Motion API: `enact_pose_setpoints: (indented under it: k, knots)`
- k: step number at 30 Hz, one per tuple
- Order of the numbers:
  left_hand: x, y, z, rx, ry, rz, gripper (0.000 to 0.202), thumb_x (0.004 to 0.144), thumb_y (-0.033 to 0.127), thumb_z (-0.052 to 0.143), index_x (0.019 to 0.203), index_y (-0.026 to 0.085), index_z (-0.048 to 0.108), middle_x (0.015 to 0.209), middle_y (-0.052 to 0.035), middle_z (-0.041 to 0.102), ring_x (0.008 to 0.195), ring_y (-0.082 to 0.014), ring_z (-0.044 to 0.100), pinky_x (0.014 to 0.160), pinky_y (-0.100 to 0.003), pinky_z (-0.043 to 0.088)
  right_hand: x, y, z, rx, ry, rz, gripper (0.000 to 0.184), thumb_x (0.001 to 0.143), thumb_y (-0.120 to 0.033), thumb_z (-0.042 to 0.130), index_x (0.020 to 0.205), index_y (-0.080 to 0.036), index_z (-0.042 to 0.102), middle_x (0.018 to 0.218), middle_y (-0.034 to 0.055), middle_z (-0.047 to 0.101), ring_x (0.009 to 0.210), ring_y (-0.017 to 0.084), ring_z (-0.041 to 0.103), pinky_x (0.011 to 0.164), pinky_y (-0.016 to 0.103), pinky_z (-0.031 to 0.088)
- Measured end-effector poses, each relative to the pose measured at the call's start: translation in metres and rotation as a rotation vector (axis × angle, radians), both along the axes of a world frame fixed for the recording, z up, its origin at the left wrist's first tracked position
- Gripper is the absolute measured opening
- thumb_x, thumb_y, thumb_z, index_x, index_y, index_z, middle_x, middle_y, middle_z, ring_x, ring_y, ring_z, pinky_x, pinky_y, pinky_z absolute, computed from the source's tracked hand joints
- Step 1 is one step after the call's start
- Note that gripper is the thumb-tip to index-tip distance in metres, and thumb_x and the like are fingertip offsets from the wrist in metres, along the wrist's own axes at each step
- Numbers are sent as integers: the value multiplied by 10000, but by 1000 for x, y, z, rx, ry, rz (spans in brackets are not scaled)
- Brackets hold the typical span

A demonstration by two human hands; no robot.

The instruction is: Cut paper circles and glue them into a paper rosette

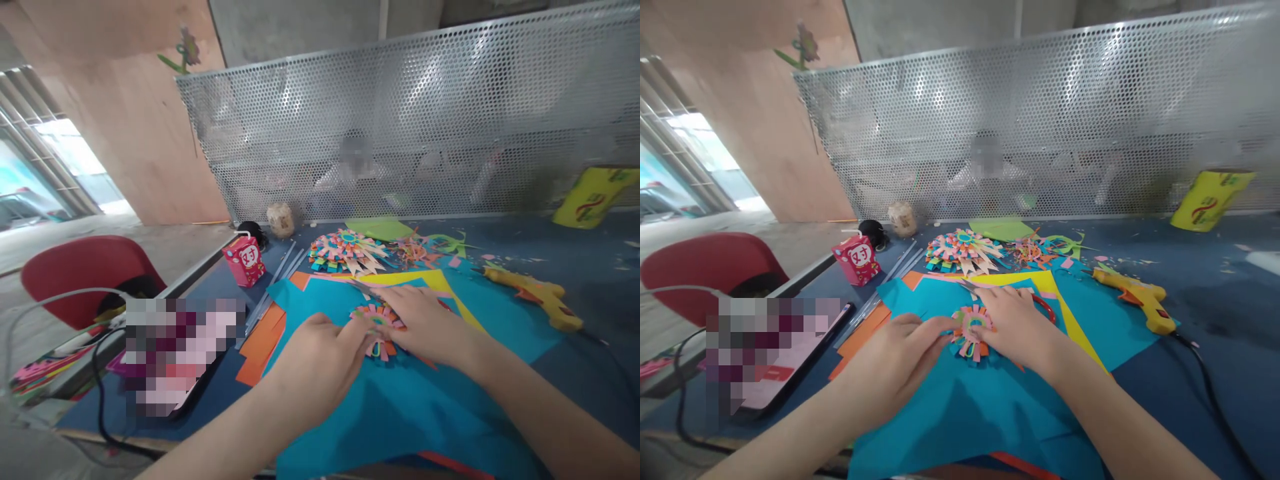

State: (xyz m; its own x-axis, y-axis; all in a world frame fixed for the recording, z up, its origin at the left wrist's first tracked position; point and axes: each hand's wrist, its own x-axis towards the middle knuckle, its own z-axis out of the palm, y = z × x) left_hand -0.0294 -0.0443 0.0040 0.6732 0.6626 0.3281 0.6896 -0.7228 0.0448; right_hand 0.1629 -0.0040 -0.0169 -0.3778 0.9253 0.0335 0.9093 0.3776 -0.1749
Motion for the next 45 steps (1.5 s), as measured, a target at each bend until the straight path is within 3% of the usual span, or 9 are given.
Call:
enact_pose_setpoints:
  k: [3, 6, 11, 18, 25, 31, 35, 40, 45]
  knots:
    - [20, 20, -11, -110, 26, 95, 275, 884, 173, 376, 1128, 150, 501, 826, -84, 681, 740, -247, 637, 640, -363, 463, 2, 2, -1, 11, 12, -16, 474, 882, -319, 492, 1321, -150, 430, 1305, 92, 498, 1187, 294, 430, 969, 479, 346]
    - [29, 33, -25, -147, -12, 120, 381, 845, 327, 493, 1175, 138, 471, 1014, -119, 653, 941, -283, 606, 767, -408, 464, 4, 4, -3, 5, 25, -19, 398, 880, -294, 492, 1248, -145, 509, 1236, 101, 551, 1134, 293, 481, 952, 482, 364]
    - [26, 34, -37, -209, -90, 197, 615, 790, 540, 502, 1239, 125, 435, 1122, -149, 580, 1044, -324, 529, 851, -481, 423, 3, 7, -7, 18, 52, -26, 444, 878, -275, 490, 1299, -134, 455, 1255, 116, 530, 1156, 296, 464, 955, 476, 377]
    - [25, 37, -42, -267, -204, 227, 668, 737, 529, 571, 1240, 115, 422, 1157, -158, 522, 1086, -324, 489, 869, -470, 421, 6, 9, -9, -60, 276, -37, 425, 855, -213, 503, 1276, -163, 479, 1249, 103, 539, 1164, 250, 484, 964, 394, 413]
    - [21, 39, -39, -354, -348, 199, 624, 716, 439, 624, 1220, 134, 416, 1218, -157, 484, 1124, -303, 476, 905, -456, 421, 11, 21, -16, -173, 740, -164, 391, 740, -73, 503, 1112, -188, 537, 1013, 63, 625, 831, 165, 630, 739, 299, 528]
    - [17, 45, -42, -568, -732, 198, 666, 688, 365, 666, 1238, 127, 374, 1250, -175, 437, 1062, -267, 511, 859, -432, 451, 14, 23, -9, -163, 900, -103, 360, 721, -103, 508, 1070, -188, 524, 946, 37, 636, 833, 151, 625, 757, 288, 525]
    - [17, 56, -45, -747, -984, 219, 649, 661, 348, 702, 1184, 143, 376, 1140, -145, 511, 837, -188, 578, 686, -343, 491, 15, 20, -1, -162, 1038, -92, 300, 698, -224, 580, 993, -171, 557, 963, 62, 642, 898, 182, 617, 821, 329, 515]
    - [18, 63, -41, -877, -1128, 184, 452, 689, 322, 691, 1035, 126, 478, 639, 21, 565, 599, -125, 577, 598, -262, 455, 15, 17, 4, -164, 1145, -102, 348, 683, -325, 651, 985, -172, 571, 1006, 71, 637, 958, 198, 607, 862, 330, 508]
    - [17, 64, -39, -901, -1248, 127, 453, 648, 324, 725, 1004, 125, 528, 597, 42, 571, 527, -85, 534, 552, -225, 421, 9, 14, 8, -240, 1295, -167, 390, 653, -339, 664, 991, -174, 559, 1082, 83, 606, 989, 211, 598, 780, 291, 545]
